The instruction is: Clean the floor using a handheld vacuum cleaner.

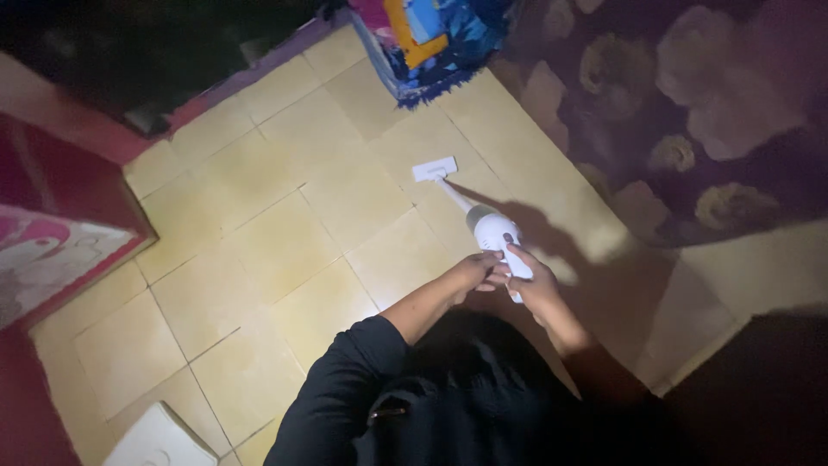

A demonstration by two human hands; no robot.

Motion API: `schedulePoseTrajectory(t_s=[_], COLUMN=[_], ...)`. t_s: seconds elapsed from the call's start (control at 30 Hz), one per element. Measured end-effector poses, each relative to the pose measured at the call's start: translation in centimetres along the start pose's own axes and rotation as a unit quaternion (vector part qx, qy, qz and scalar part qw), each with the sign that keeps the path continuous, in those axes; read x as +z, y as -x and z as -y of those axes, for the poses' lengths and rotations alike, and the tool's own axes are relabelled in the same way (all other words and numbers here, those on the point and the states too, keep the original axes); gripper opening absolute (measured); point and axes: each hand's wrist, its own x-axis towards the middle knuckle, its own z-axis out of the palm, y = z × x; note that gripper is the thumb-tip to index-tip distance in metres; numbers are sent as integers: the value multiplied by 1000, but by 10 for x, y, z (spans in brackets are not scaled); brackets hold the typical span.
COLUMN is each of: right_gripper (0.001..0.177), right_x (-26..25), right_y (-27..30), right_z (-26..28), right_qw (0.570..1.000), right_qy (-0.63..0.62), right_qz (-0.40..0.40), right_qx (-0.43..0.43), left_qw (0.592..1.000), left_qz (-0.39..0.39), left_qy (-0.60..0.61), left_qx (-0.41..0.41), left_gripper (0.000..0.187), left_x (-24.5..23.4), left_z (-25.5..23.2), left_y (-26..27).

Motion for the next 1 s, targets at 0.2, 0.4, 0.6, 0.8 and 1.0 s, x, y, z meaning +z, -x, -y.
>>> schedulePoseTrajectory(t_s=[0.2, 0.4, 0.6, 0.8, 1.0], right_gripper=[73, 78, 71, 72, 76], right_x=[26, 85, 127, 128, 99], right_y=[95, 146, 121, 67, -4], right_z=[11, 27, 34, 23, 14], right_qw=[981, 954, 966, 971, 984], right_qy=[-181, -294, -251, -228, -128], right_qz=[72, 52, 12, -1, -8], right_qx=[5, -36, -60, -72, -120], left_qw=[999, 994, 990, 996, 992], left_qz=[27, 37, 57, 14, -60], left_qy=[4, -102, -130, -48, -31], left_qx=[-22, -22, 3, 74, 103], left_gripper=[43, 46, 47, 52, 58], left_x=[14, -11, -53, -75, -73], left_z=[48, 29, 14, 34, 20], left_y=[18, 78, 67, 11, -49])
